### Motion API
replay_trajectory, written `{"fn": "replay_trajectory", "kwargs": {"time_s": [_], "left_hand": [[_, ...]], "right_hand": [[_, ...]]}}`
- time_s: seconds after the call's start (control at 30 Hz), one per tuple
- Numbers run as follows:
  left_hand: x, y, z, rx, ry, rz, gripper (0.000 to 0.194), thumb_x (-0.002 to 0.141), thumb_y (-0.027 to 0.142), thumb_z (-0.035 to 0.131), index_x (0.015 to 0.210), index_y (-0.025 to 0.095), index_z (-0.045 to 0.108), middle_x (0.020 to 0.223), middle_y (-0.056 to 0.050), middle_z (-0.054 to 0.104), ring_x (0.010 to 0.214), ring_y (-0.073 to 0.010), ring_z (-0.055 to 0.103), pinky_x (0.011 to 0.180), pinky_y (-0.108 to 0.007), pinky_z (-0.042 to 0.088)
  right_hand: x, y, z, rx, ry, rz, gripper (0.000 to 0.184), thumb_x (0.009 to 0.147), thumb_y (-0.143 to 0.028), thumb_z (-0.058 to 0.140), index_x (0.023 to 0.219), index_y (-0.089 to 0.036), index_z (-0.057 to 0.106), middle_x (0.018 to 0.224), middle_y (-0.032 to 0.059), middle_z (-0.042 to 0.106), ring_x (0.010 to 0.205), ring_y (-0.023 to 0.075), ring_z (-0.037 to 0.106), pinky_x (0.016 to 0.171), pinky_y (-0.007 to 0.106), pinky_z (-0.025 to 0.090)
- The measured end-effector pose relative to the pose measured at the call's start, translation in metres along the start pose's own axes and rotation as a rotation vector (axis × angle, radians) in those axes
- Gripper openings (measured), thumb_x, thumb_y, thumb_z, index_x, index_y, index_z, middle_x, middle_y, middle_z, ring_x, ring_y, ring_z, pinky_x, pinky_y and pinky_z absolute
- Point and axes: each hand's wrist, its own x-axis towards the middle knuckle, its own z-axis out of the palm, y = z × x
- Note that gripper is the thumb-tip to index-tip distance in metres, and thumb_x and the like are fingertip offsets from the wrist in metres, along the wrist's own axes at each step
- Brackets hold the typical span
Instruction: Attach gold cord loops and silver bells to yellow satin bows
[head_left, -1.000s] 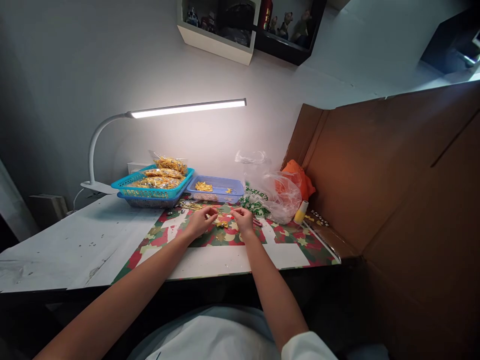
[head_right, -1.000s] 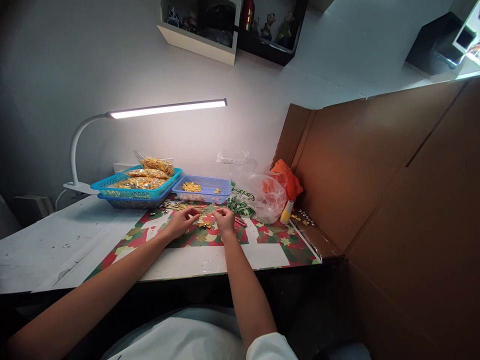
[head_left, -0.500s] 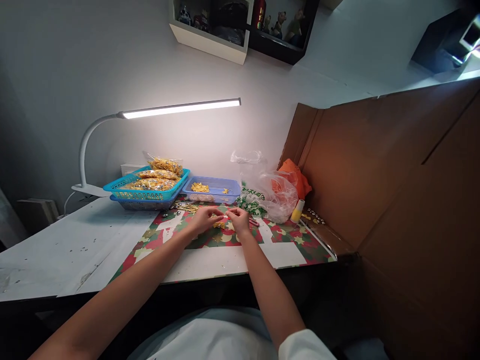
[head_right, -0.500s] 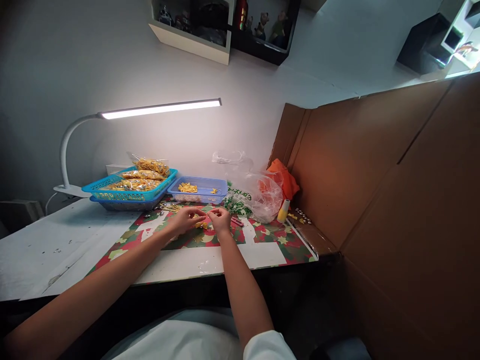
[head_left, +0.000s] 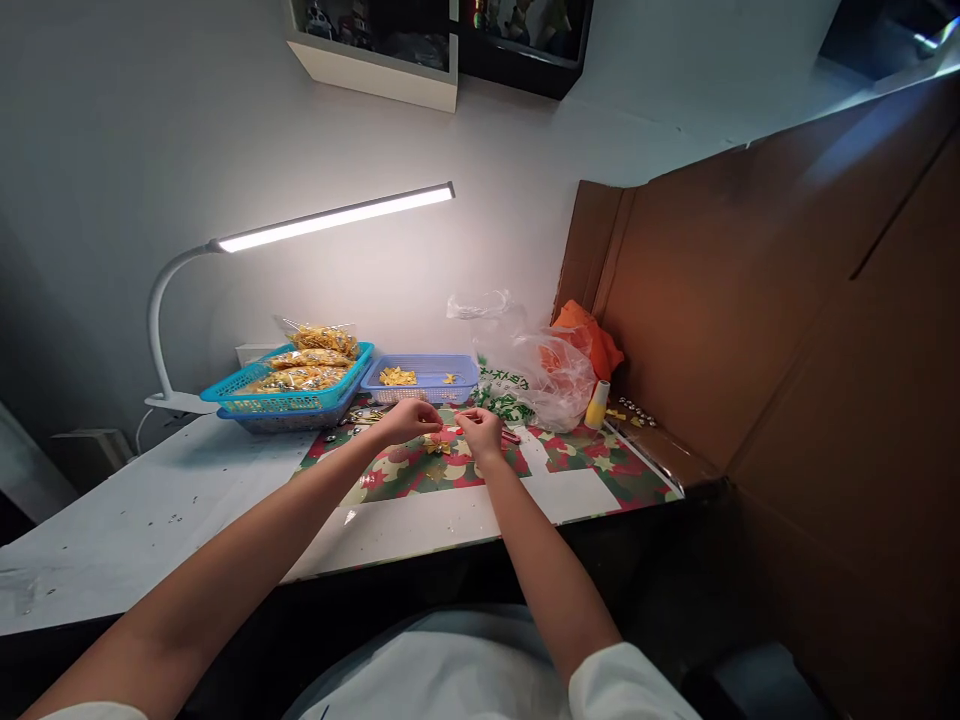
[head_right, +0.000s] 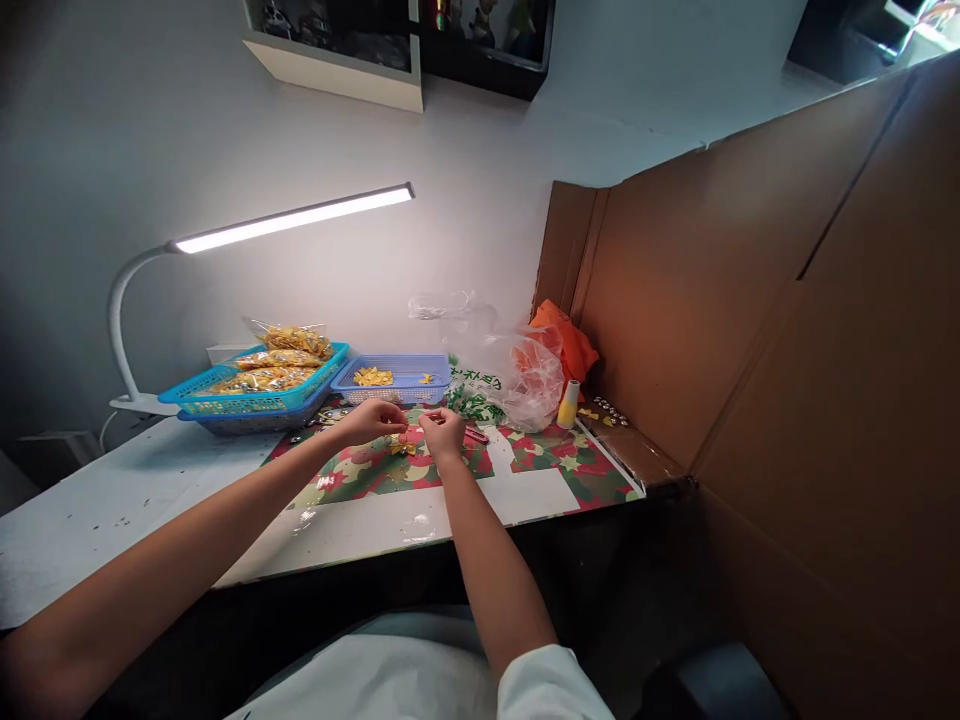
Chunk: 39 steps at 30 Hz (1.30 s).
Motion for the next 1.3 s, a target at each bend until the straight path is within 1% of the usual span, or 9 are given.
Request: {"fn": "replay_trajectory", "kwargs": {"time_s": [0.17, 0.3, 0.57, 0.8, 0.9, 1.07, 1.17, 1.3], "left_hand": [[-0.001, -0.005, 0.002, 0.018, -0.038, 0.004, 0.019, 0.094, 0.031, 0.062, 0.102, 0.015, 0.067, 0.101, -0.005, 0.069, 0.083, -0.0176, 0.067, 0.073, -0.034, 0.058], [-0.003, -0.007, 0.005, 0.019, -0.042, 0.009, 0.018, 0.094, 0.032, 0.062, 0.101, 0.015, 0.067, 0.099, -0.004, 0.069, 0.081, -0.0171, 0.067, 0.072, -0.034, 0.058], [-0.011, -0.01, 0.013, -0.047, 0.023, 0.021, 0.023, 0.094, 0.031, 0.063, 0.109, 0.014, 0.063, 0.098, -0.004, 0.068, 0.077, -0.0163, 0.066, 0.069, -0.033, 0.058], [-0.015, -0.013, 0.011, -0.058, 0.024, 0.026, 0.021, 0.094, 0.032, 0.063, 0.103, 0.013, 0.064, 0.09, -0.002, 0.068, 0.071, -0.0144, 0.066, 0.065, -0.031, 0.057], [-0.015, -0.015, 0.012, -0.053, 0.021, 0.025, 0.021, 0.094, 0.031, 0.063, 0.104, 0.013, 0.064, 0.09, -0.002, 0.068, 0.071, -0.0142, 0.065, 0.064, -0.031, 0.057], [-0.014, -0.018, 0.014, -0.06, 0.027, 0.033, 0.021, 0.094, 0.032, 0.063, 0.103, 0.013, 0.064, 0.088, -0.002, 0.068, 0.07, -0.014, 0.065, 0.063, -0.03, 0.057], [-0.014, -0.02, 0.015, -0.066, 0.03, 0.032, 0.021, 0.094, 0.032, 0.063, 0.103, 0.013, 0.064, 0.089, -0.002, 0.067, 0.07, -0.0138, 0.065, 0.063, -0.03, 0.056], [-0.013, -0.021, 0.015, -0.076, 0.034, 0.04, 0.021, 0.094, 0.031, 0.063, 0.107, 0.014, 0.063, 0.094, -0.003, 0.067, 0.074, -0.0151, 0.065, 0.066, -0.031, 0.057]], "right_hand": [[0.001, -0.002, -0.001, -0.017, 0.022, 0.038, 0.026, 0.094, -0.033, 0.062, 0.113, -0.015, 0.064, 0.115, 0.0069, 0.066, 0.095, 0.0199, 0.066, 0.081, 0.037, 0.057], [0.002, -0.001, -0.002, -0.029, 0.045, 0.046, 0.025, 0.095, -0.033, 0.062, 0.112, -0.015, 0.064, 0.113, 0.0065, 0.066, 0.092, 0.0189, 0.066, 0.079, 0.036, 0.058], [0.002, 0.0, -0.003, -0.073, 0.159, 0.009, 0.025, 0.095, -0.033, 0.06, 0.113, -0.016, 0.064, 0.113, 0.007, 0.066, 0.094, 0.0187, 0.066, 0.081, 0.037, 0.057], [0.001, -0.003, -0.009, -0.137, 0.223, 0.018, 0.025, 0.096, -0.033, 0.06, 0.114, -0.016, 0.063, 0.114, 0.0074, 0.066, 0.096, 0.0192, 0.066, 0.083, 0.038, 0.057], [0.002, -0.005, -0.012, -0.184, 0.251, 0.025, 0.025, 0.096, -0.033, 0.059, 0.114, -0.016, 0.063, 0.116, 0.0078, 0.065, 0.098, 0.0196, 0.065, 0.085, 0.039, 0.057], [-0.002, -0.005, -0.012, -0.311, 0.227, 0.043, 0.024, 0.096, -0.034, 0.06, 0.112, -0.016, 0.064, 0.114, 0.0069, 0.066, 0.094, 0.0186, 0.066, 0.082, 0.037, 0.057], [-0.007, -0.009, -0.012, -0.409, 0.229, 0.014, 0.024, 0.095, -0.034, 0.061, 0.111, -0.016, 0.064, 0.116, 0.0076, 0.065, 0.101, 0.0208, 0.064, 0.088, 0.041, 0.055], [-0.015, -0.02, -0.013, -0.511, 0.254, -0.066, 0.02, 0.093, -0.029, 0.061, 0.108, -0.017, 0.065, 0.12, 0.0076, 0.062, 0.112, 0.0239, 0.057, 0.096, 0.046, 0.047]]}}
